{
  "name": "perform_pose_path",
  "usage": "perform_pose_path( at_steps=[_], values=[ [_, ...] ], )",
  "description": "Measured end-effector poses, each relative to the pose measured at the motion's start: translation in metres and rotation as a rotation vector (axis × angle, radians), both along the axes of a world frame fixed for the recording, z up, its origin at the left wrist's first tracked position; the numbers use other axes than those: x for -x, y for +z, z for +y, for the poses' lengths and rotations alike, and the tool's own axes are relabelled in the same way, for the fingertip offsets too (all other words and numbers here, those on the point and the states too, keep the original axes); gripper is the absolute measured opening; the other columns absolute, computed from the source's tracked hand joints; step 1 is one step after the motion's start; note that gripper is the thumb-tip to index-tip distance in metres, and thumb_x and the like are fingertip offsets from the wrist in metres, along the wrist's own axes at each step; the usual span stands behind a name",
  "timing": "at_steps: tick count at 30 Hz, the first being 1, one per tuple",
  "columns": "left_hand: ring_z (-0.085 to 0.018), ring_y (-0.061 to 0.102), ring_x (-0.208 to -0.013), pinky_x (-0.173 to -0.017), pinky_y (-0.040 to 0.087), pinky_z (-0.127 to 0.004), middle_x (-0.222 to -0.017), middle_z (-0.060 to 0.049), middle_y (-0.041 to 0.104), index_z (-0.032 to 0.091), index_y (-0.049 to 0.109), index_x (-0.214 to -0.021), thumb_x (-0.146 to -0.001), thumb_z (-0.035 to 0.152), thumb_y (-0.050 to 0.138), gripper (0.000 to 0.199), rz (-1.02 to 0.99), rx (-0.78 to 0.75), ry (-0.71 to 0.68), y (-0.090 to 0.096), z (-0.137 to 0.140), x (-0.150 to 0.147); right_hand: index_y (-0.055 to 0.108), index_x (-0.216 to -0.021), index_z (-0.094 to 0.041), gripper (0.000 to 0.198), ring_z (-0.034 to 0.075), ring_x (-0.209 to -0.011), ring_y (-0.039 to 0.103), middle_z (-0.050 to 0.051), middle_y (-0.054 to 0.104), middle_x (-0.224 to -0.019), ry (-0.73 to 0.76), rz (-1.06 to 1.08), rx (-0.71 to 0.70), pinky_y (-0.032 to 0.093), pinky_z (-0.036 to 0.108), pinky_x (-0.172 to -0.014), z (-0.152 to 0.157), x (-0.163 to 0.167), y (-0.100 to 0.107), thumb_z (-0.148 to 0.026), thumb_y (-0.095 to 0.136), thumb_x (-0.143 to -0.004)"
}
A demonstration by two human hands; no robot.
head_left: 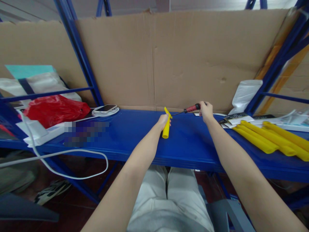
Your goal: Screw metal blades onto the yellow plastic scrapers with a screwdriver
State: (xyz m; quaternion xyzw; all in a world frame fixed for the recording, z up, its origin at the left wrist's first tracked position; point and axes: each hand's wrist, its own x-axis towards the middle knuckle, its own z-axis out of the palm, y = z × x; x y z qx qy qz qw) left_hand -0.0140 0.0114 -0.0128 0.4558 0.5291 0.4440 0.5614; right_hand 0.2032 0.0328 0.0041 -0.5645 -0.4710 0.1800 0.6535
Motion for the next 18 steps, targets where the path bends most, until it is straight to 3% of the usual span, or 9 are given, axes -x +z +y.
perform_pose_path(
  at_steps=[9, 14, 18],
  values=[
    [-0.011, 0.039, -0.036, -0.039, 0.033, -0.022, -0.051, 0.003, 0.044, 0.01, 0.055, -0.107, -0.099, 0.026, 0.032, 0.029, -0.007, -0.014, 0.006, 0.001, -0.001, 0.0, 0.055, -0.076, -0.018, 0.025, 0.009, -0.045, 0.045, -0.005, 0.045, -0.054, -0.1, 0.018, -0.016, 0.036, 0.022, -0.043, -0.008, 0.005, 0.005, -0.042, 0.062, -0.083],
    [-0.01, 0.038, -0.034, -0.037, 0.031, -0.022, -0.05, 0.003, 0.044, 0.01, 0.057, -0.102, -0.098, 0.027, 0.034, 0.029, -0.017, -0.033, 0.016, 0.001, 0.0, -0.001, 0.049, -0.077, -0.021, 0.017, 0.01, -0.038, 0.044, -0.008, 0.044, -0.049, 0.019, 0.173, 0.031, 0.034, 0.021, -0.038, -0.018, 0.014, 0.013, -0.033, 0.057, -0.086],
    [-0.01, 0.038, -0.034, -0.037, 0.031, -0.021, -0.049, 0.004, 0.044, 0.011, 0.056, -0.102, -0.098, 0.026, 0.035, 0.026, -0.024, -0.04, 0.047, 0.002, 0.0, 0.001, 0.047, -0.075, -0.021, 0.024, 0.01, -0.033, 0.038, -0.008, 0.039, -0.042, 0.072, 0.148, 0.03, 0.029, 0.021, -0.033, -0.022, 0.018, 0.012, -0.038, 0.053, -0.09]
  ],
)
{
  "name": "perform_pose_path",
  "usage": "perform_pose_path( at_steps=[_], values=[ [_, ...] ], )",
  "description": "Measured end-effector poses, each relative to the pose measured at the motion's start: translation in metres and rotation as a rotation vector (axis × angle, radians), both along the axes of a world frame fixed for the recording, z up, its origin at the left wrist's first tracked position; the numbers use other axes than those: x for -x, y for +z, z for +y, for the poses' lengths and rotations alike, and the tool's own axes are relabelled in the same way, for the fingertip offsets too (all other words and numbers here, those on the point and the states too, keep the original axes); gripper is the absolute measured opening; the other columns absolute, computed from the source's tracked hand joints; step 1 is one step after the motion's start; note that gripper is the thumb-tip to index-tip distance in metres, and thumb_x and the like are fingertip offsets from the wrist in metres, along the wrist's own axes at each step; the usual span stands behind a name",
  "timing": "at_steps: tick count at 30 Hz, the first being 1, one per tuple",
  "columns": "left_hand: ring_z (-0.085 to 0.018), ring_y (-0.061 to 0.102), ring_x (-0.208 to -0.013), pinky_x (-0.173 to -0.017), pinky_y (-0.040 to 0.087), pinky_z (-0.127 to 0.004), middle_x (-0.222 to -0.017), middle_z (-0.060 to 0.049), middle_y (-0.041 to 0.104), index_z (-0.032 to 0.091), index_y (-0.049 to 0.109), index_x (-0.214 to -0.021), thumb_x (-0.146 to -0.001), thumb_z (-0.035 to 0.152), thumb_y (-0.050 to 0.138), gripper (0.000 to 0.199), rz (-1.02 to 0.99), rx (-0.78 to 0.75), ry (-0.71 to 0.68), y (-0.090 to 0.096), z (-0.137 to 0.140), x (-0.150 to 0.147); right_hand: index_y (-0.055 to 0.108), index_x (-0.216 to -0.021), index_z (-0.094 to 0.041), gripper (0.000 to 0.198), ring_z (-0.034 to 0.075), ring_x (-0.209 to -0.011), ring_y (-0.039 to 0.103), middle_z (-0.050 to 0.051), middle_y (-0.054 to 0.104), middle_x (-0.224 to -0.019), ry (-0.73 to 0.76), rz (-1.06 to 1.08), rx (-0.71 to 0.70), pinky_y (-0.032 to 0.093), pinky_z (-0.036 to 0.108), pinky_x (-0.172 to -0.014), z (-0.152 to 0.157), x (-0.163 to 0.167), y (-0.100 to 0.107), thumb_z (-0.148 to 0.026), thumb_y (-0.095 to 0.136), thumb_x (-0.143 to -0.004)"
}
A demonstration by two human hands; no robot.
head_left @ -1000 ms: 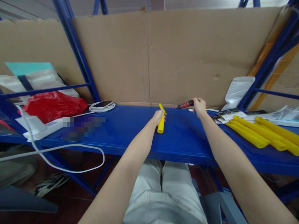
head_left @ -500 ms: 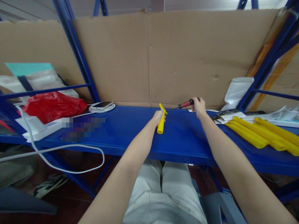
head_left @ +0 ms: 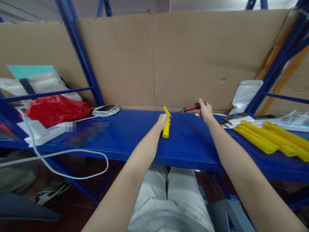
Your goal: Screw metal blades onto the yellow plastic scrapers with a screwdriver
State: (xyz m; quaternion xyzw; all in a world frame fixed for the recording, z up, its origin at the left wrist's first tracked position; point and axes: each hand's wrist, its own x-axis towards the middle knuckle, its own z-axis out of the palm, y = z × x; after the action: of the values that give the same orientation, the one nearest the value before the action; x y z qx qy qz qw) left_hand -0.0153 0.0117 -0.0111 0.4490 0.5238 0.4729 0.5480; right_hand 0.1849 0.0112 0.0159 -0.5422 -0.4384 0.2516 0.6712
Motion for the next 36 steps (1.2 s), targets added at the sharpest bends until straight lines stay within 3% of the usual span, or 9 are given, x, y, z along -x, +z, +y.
perform_pose_path(
  at_steps=[3, 7, 11, 14, 17, 21, 29, 33, 36],
  values=[
    [-0.01, 0.039, -0.034, -0.038, 0.032, -0.022, -0.049, 0.004, 0.044, 0.011, 0.056, -0.102, -0.098, 0.026, 0.036, 0.026, -0.003, -0.005, 0.003, 0.0, 0.0, 0.001, 0.047, -0.072, -0.021, 0.022, 0.008, -0.03, 0.032, -0.01, 0.031, -0.038, -0.034, 0.018, 0.014, 0.027, 0.021, -0.032, -0.001, 0.0, 0.0, -0.032, 0.053, -0.09],
    [-0.01, 0.039, -0.034, -0.039, 0.032, -0.022, -0.049, 0.004, 0.044, 0.011, 0.057, -0.102, -0.098, 0.028, 0.035, 0.028, -0.001, -0.018, -0.028, 0.0, 0.0, -0.001, 0.047, -0.076, -0.021, 0.013, 0.009, -0.032, 0.037, -0.01, 0.036, -0.041, -0.026, 0.126, 0.014, 0.029, 0.02, -0.033, -0.005, 0.001, 0.006, -0.022, 0.052, -0.088],
    [-0.01, 0.038, -0.034, -0.039, 0.032, -0.023, -0.05, 0.004, 0.044, 0.011, 0.057, -0.102, -0.099, 0.029, 0.035, 0.029, -0.003, -0.015, -0.039, 0.0, -0.002, -0.002, 0.048, -0.076, -0.02, 0.019, 0.01, -0.035, 0.042, -0.007, 0.045, -0.047, -0.011, 0.11, 0.0, 0.031, 0.022, -0.034, -0.004, -0.001, 0.005, -0.033, 0.054, -0.09],
    [-0.01, 0.038, -0.034, -0.04, 0.032, -0.023, -0.05, 0.004, 0.044, 0.01, 0.058, -0.103, -0.099, 0.028, 0.035, 0.03, -0.001, -0.01, -0.035, 0.0, -0.002, -0.001, 0.048, -0.071, -0.021, 0.032, 0.009, -0.034, 0.036, -0.007, 0.038, -0.044, -0.023, 0.044, -0.03, 0.027, 0.023, -0.033, 0.002, -0.005, 0.0, -0.045, 0.06, -0.087],
    [-0.01, 0.039, -0.035, -0.041, 0.033, -0.023, -0.051, 0.003, 0.044, 0.01, 0.058, -0.104, -0.099, 0.029, 0.035, 0.03, -0.002, -0.011, -0.034, 0.0, -0.001, -0.001, 0.047, -0.072, -0.021, 0.03, 0.008, -0.033, 0.033, -0.01, 0.032, -0.041, -0.031, 0.072, -0.037, 0.025, 0.022, -0.033, 0.005, -0.007, -0.002, -0.042, 0.063, -0.086],
    [-0.011, 0.039, -0.035, -0.04, 0.032, -0.023, -0.05, 0.003, 0.044, 0.01, 0.057, -0.104, -0.098, 0.029, 0.035, 0.03, 0.005, -0.019, -0.04, 0.0, -0.001, -0.002, 0.048, -0.077, -0.021, 0.02, 0.01, -0.035, 0.039, -0.008, 0.039, -0.044, -0.025, 0.114, -0.006, 0.03, 0.021, -0.034, 0.001, -0.004, 0.003, -0.035, 0.058, -0.088],
    [-0.009, 0.039, -0.035, -0.039, 0.032, -0.021, -0.051, 0.003, 0.045, 0.011, 0.057, -0.101, -0.098, 0.029, 0.036, 0.028, 0.008, -0.013, -0.031, 0.001, -0.003, -0.002, 0.048, -0.071, -0.02, 0.029, 0.008, -0.033, 0.032, -0.009, 0.033, -0.042, -0.1, 0.098, 0.021, 0.027, 0.022, -0.032, 0.001, -0.005, 0.001, -0.041, 0.061, -0.087],
    [-0.01, 0.039, -0.034, -0.039, 0.033, -0.022, -0.051, 0.003, 0.045, 0.01, 0.058, -0.104, -0.098, 0.029, 0.035, 0.03, 0.011, -0.022, -0.039, 0.002, -0.005, -0.003, 0.048, -0.072, -0.02, 0.024, 0.008, -0.034, 0.037, -0.009, 0.036, -0.043, -0.063, 0.119, -0.009, 0.029, 0.021, -0.033, 0.003, -0.006, 0.001, -0.034, 0.061, -0.087],
    [-0.01, 0.038, -0.034, -0.037, 0.032, -0.021, -0.05, 0.003, 0.044, 0.011, 0.057, -0.103, -0.098, 0.027, 0.035, 0.028, 0.01, -0.012, -0.037, 0.002, -0.005, -0.003, 0.05, -0.075, -0.02, 0.027, 0.009, -0.035, 0.039, -0.009, 0.038, -0.043, -0.037, 0.076, 0.002, 0.03, 0.02, -0.032, 0.005, -0.008, -0.002, -0.042, 0.062, -0.086]
  ],
)
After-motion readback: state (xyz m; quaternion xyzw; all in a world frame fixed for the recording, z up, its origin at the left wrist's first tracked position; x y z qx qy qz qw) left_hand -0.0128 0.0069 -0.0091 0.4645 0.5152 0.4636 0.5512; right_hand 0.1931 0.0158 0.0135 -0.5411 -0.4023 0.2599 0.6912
